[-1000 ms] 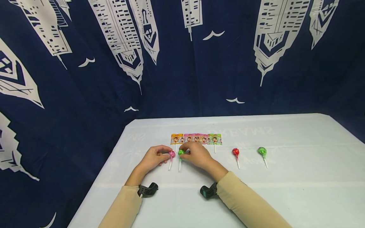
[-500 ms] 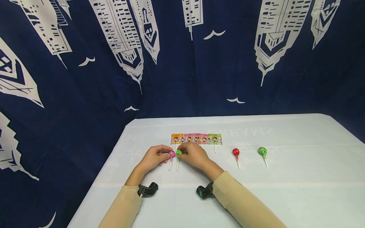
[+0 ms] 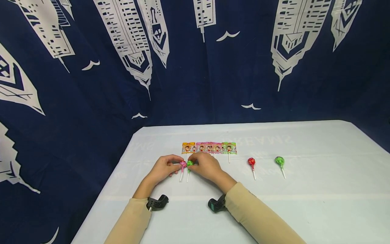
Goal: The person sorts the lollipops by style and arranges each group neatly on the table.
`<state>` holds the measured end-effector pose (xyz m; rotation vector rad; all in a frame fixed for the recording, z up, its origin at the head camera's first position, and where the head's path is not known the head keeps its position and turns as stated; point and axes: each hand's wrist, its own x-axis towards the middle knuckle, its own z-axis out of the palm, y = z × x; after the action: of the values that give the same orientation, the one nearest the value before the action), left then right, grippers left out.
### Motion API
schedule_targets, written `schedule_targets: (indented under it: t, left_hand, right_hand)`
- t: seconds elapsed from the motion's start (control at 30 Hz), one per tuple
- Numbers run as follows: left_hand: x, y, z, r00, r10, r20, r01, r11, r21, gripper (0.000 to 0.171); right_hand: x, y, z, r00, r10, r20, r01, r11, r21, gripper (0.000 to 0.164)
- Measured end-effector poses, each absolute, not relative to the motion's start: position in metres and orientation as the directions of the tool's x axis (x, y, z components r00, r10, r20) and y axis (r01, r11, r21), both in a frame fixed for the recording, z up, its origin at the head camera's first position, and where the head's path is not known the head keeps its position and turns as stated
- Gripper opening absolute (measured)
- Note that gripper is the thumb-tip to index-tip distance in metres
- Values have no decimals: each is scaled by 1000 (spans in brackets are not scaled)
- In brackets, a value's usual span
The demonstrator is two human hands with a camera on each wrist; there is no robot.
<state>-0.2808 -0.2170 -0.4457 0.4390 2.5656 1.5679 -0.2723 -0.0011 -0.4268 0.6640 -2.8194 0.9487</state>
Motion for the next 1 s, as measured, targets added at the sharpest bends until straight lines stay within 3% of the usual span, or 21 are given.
schedule_targets:
  t: [1.0]
  left_hand:
    - [-280,-216,-444,-959,280,49,175,448,877,25]
  right_hand:
    - [-267,2,-422,-900,-371,229,-434,716,-547,32]
